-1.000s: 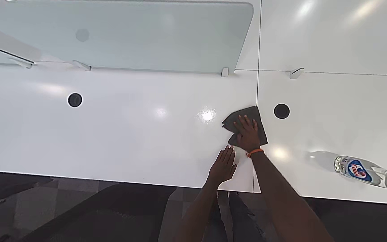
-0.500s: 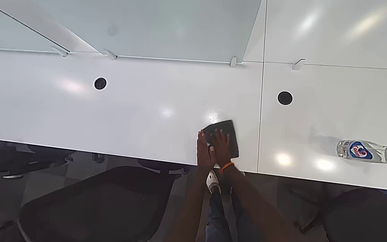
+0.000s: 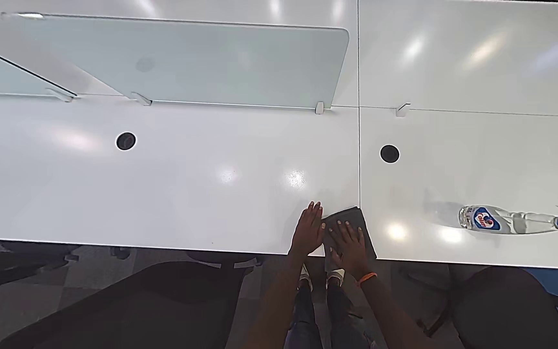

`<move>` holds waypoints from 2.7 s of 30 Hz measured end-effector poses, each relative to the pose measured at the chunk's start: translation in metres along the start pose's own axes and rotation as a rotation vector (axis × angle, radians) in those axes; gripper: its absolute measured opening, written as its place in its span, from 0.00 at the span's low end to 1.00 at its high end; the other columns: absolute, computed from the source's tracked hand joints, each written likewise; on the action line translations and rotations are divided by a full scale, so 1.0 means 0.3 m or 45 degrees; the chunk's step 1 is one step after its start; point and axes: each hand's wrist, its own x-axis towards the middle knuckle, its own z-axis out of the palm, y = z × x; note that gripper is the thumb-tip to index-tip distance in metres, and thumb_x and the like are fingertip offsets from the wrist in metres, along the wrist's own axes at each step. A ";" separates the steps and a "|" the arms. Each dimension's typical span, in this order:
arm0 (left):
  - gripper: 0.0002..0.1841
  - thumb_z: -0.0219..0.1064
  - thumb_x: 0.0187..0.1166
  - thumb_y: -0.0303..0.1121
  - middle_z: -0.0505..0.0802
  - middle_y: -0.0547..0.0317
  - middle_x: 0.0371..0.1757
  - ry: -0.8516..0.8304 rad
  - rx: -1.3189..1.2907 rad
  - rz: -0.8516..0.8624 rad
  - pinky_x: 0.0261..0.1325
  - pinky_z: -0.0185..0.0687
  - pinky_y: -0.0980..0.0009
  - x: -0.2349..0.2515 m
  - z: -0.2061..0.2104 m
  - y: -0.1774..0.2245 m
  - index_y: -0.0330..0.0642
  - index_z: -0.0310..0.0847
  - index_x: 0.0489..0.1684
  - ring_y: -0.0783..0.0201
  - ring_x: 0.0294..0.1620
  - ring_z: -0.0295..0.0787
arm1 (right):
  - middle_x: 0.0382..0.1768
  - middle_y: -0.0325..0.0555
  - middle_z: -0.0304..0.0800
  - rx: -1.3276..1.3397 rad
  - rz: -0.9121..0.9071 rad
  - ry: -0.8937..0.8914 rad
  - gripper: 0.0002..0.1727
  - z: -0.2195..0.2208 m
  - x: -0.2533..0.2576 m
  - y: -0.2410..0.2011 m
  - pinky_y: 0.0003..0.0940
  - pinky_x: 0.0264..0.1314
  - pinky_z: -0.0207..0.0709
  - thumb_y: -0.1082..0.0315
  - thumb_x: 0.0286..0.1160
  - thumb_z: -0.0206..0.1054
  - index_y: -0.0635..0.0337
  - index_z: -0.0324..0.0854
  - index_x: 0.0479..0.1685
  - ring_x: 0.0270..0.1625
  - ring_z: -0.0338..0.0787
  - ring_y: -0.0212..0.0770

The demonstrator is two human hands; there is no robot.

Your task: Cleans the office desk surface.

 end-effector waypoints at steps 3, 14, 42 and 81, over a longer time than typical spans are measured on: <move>0.31 0.42 0.90 0.44 0.70 0.45 0.89 -0.121 0.011 0.099 0.92 0.53 0.49 0.084 0.024 -0.045 0.34 0.66 0.86 0.46 0.93 0.57 | 0.93 0.39 0.57 -0.004 0.223 0.097 0.37 -0.004 0.134 -0.018 0.77 0.88 0.35 0.33 0.75 0.49 0.22 0.66 0.88 0.95 0.51 0.56; 0.31 0.45 0.89 0.42 0.66 0.39 0.90 -0.134 -0.018 -0.003 0.92 0.52 0.51 0.354 0.071 -0.106 0.28 0.62 0.86 0.45 0.93 0.55 | 0.95 0.44 0.49 -0.059 0.344 0.054 0.48 -0.135 0.589 0.072 0.77 0.87 0.34 0.37 0.59 0.61 0.25 0.59 0.92 0.96 0.44 0.60; 0.31 0.46 0.85 0.45 0.70 0.51 0.90 -0.244 0.430 -0.106 0.90 0.55 0.56 0.371 0.089 -0.073 0.41 0.70 0.85 0.53 0.93 0.57 | 0.96 0.40 0.45 -0.029 0.204 0.207 0.38 -0.316 1.375 0.345 0.74 0.90 0.32 0.35 0.76 0.47 0.27 0.63 0.90 0.97 0.39 0.54; 0.30 0.45 0.86 0.47 0.69 0.55 0.91 -0.197 0.387 -0.103 0.89 0.56 0.55 0.372 0.096 -0.085 0.44 0.70 0.84 0.55 0.93 0.58 | 0.81 0.34 0.79 0.391 0.009 0.296 0.16 -0.302 1.062 0.479 0.64 0.93 0.38 0.63 0.58 0.60 0.53 0.89 0.41 0.91 0.65 0.47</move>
